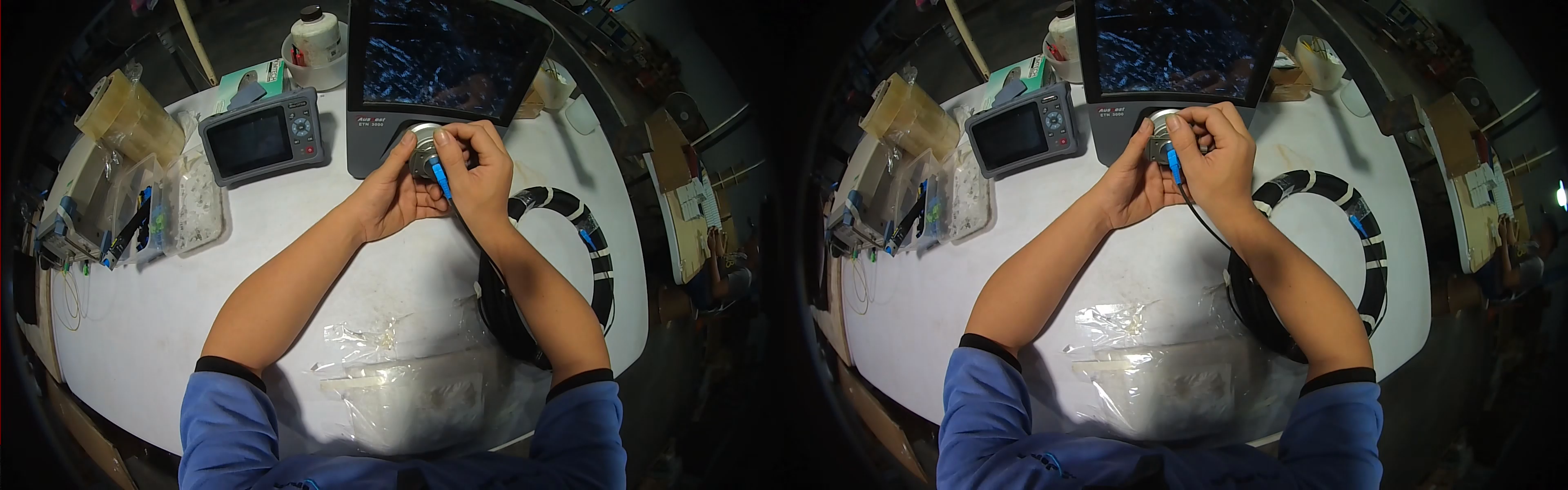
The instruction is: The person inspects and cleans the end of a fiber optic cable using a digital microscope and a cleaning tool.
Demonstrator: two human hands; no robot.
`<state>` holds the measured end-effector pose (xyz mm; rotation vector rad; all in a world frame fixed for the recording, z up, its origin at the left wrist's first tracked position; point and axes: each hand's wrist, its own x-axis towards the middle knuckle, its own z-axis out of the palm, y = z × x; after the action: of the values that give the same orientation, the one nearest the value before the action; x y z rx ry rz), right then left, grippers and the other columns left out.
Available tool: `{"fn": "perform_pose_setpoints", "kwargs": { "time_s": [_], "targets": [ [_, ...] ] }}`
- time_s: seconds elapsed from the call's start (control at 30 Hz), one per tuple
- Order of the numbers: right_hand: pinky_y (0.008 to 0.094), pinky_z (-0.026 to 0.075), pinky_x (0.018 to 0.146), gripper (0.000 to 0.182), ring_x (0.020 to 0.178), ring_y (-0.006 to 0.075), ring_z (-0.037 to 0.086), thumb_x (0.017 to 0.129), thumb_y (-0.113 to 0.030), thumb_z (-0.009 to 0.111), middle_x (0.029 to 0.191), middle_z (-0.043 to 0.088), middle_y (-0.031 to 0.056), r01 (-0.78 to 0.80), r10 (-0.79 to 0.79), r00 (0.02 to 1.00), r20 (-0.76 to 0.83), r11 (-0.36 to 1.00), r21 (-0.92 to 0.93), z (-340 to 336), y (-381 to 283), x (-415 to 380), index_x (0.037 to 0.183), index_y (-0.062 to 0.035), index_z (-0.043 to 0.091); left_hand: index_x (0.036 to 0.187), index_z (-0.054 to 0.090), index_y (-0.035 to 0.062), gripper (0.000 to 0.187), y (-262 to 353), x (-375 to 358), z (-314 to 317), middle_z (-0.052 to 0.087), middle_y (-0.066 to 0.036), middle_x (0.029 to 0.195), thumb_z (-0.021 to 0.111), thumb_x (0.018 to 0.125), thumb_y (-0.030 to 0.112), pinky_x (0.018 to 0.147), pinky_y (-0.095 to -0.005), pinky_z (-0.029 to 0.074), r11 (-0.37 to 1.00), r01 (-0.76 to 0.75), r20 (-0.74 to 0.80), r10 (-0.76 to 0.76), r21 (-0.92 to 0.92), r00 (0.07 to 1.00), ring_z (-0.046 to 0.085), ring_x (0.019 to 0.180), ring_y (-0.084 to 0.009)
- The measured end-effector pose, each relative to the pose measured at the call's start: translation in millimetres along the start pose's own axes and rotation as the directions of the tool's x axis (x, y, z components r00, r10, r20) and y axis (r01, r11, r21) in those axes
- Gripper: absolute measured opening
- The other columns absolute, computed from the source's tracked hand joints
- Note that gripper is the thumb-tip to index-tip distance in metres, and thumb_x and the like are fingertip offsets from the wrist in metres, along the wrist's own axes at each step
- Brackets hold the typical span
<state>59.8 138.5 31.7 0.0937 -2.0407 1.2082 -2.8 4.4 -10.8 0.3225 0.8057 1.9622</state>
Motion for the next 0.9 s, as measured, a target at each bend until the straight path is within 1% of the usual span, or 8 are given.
{"fn": "perform_pose_setpoints", "kwargs": {
  "time_s": [0.17,0.2,0.27,0.3,0.37,0.57,0.8,0.9],
  "targets": [
    [0.0263,0.048,0.070,0.022,0.080,0.0114,0.058,0.095,-0.022,0.079,0.093,0.064,0.0036,-0.005,0.005,1.000,0.006,1.000,-0.028,-0.3,1.8,0.2,0.099,-0.0009,0.075,0.142,0.058,0.0038,0.086,3.3,-2.9,3.6,0.065,-0.005,0.084,0.036,0.102,0.077,0.088,-0.0391,0.063,1.000,-0.007,0.019,0.006,0.029,1.000,0.071,0.082,-0.0189],
    [0.0263,0.048,0.070,0.022,0.080,0.0114,0.058,0.095,-0.022,0.079,0.093,0.064,0.0036,-0.005,0.005,1.000,0.006,1.000,-0.028,-0.5,1.1,0.2,0.099,-0.0009,0.075,0.142,0.058,0.0038,0.086,3.9,-3.6,3.8,0.065,-0.005,0.084,0.036,0.102,0.077,0.088,-0.0391,0.063,1.000,-0.007,0.019,0.007,0.029,1.000,0.071,0.082,-0.0189],
    [0.0224,0.047,0.074,0.015,0.080,0.0067,0.057,0.097,-0.014,0.076,0.097,0.065,0.0022,0.004,-0.003,1.000,0.021,0.999,-0.048,-1.1,-0.9,-0.2,0.102,0.0004,0.075,0.145,0.057,0.0053,0.084,4.7,-4.9,3.8,0.067,-0.007,0.091,0.033,0.104,0.075,0.090,-0.0381,0.062,1.000,0.005,0.036,-0.006,0.027,0.999,0.071,0.087,-0.0194],
    [0.0224,0.047,0.074,0.015,0.080,0.0067,0.057,0.097,-0.014,0.076,0.097,0.065,0.0022,0.004,-0.003,1.000,0.021,0.999,-0.048,-0.7,-0.3,-0.2,0.102,0.0004,0.075,0.145,0.057,0.0053,0.084,4.9,-5.3,3.5,0.067,-0.007,0.091,0.033,0.104,0.075,0.090,-0.0381,0.062,1.000,0.006,0.036,-0.007,0.027,0.999,0.071,0.087,-0.0194],
    [0.0259,0.047,0.070,0.023,0.080,0.0112,0.058,0.094,-0.023,0.080,0.093,0.064,0.0036,-0.003,0.003,1.000,0.003,1.000,-0.012,0.1,1.5,0.3,0.099,-0.0011,0.075,0.146,0.056,0.0066,0.082,5.2,-5.8,2.9,0.069,-0.008,0.098,0.030,0.106,0.073,0.092,-0.0375,0.061,1.000,0.012,0.059,-0.013,0.029,0.998,0.071,0.091,-0.0199],
    [0.0258,0.046,0.069,0.022,0.080,0.0105,0.057,0.093,-0.022,0.081,0.093,0.064,0.0033,-0.008,0.009,1.000,0.005,1.000,-0.020,0.0,2.3,0.2,0.099,-0.0012,0.076,0.148,0.054,0.0062,0.081,4.8,-5.8,-0.4,0.070,-0.010,0.104,0.027,0.107,0.071,0.095,-0.0394,0.060,0.999,0.017,0.078,-0.019,0.029,0.997,0.072,0.097,-0.0220],
    [0.0252,0.046,0.068,0.022,0.079,0.0100,0.056,0.092,-0.021,0.082,0.092,0.063,0.0026,0.005,-0.005,1.000,-0.002,0.999,-0.036,0.0,2.6,0.9,0.098,-0.0015,0.076,0.147,0.054,0.0047,0.080,4.7,-6.5,-0.9,0.070,-0.012,0.106,0.028,0.108,0.070,0.097,-0.0410,0.059,1.000,0.026,0.057,-0.027,0.015,0.998,0.072,0.100,-0.0236],
    [0.0249,0.046,0.069,0.021,0.079,0.0098,0.055,0.092,-0.021,0.082,0.092,0.063,0.0023,-0.013,0.014,1.000,0.003,1.000,-0.022,-0.4,-0.9,1.3,0.098,-0.0012,0.077,0.145,0.055,0.0039,0.081,4.8,-4.8,-0.4,0.070,-0.013,0.108,0.029,0.107,0.070,0.096,-0.0415,0.060,1.000,0.009,0.078,-0.010,0.021,0.997,0.072,0.099,-0.0239]
  ]
}}
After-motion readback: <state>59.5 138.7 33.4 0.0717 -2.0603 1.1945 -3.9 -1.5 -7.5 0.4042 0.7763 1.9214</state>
